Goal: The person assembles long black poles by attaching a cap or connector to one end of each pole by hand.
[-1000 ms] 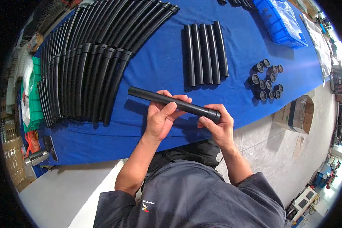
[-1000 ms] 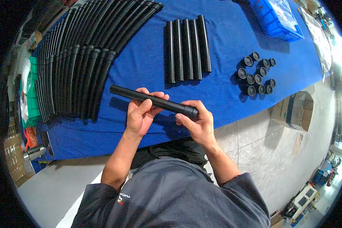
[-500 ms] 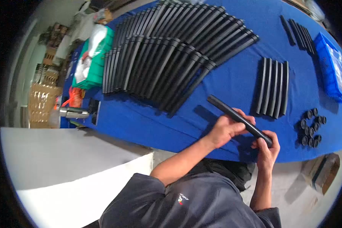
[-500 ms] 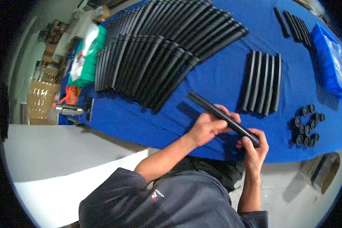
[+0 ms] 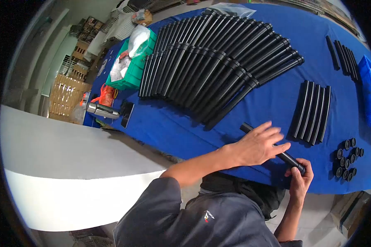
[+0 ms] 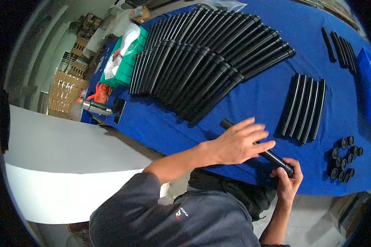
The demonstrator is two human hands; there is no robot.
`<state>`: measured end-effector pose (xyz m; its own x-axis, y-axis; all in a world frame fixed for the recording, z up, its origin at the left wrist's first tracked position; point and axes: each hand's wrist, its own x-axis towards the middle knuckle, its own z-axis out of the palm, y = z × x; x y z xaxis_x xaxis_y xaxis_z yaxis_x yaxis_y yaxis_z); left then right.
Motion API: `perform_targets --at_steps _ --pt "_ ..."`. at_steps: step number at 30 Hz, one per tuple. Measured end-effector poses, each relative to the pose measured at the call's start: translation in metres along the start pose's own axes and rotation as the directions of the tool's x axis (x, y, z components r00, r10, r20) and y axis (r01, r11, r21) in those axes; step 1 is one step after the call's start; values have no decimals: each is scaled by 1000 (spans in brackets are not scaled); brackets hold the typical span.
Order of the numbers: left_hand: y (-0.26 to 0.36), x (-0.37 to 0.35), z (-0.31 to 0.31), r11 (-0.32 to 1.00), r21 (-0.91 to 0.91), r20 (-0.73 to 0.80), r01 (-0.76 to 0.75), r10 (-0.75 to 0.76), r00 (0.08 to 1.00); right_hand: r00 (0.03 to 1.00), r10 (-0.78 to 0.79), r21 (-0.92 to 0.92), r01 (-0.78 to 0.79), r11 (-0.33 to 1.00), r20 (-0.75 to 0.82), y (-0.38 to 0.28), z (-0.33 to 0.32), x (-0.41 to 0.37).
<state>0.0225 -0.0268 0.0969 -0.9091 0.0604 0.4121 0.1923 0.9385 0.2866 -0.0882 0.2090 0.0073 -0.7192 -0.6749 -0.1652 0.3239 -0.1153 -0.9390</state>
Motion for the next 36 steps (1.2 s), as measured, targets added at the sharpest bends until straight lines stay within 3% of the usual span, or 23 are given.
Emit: perform_targets --at_steps 2,3,7,10,13,15,16,19,24,30,36 --pt "-9 -16 21 999 -28 251 33 -25 968 1000 -16 -47 15 999 -21 -2 4 0" --pt "-11 -16 23 998 -60 148 8 1 989 1000 -14 -59 13 998 -21 -2 4 0" --pt "-6 -23 22 997 -52 176 65 -55 983 999 15 -89 -17 996 -31 -8 10 -1" --pt "-2 -29 23 995 -55 168 88 -78 983 995 62 -127 -52 991 73 -5 -1 2" --pt "2 -32 10 988 -68 140 142 -131 981 997 -68 -84 71 994 38 -18 20 2" --pt "0 -33 -12 974 -102 91 201 -192 977 994 -96 47 94 994 43 -12 16 9" --pt "-9 -36 -24 975 -66 7 213 -213 977 993 -110 113 105 988 42 -8 12 11" --pt "-52 -44 -74 919 202 -155 339 -312 937 996 -56 87 49 995 74 -6 7 12" --pt "-172 -70 -139 686 457 -361 566 -439 823 994 -22 80 14 997 106 -1 2 13" --pt "-243 -88 -151 466 541 -316 700 -658 683 996 10 97 -18 995 88 -2 -1 12" --pt "-251 -93 -143 417 588 -322 693 -665 673 994 14 98 -25 995 107 0 -2 12"
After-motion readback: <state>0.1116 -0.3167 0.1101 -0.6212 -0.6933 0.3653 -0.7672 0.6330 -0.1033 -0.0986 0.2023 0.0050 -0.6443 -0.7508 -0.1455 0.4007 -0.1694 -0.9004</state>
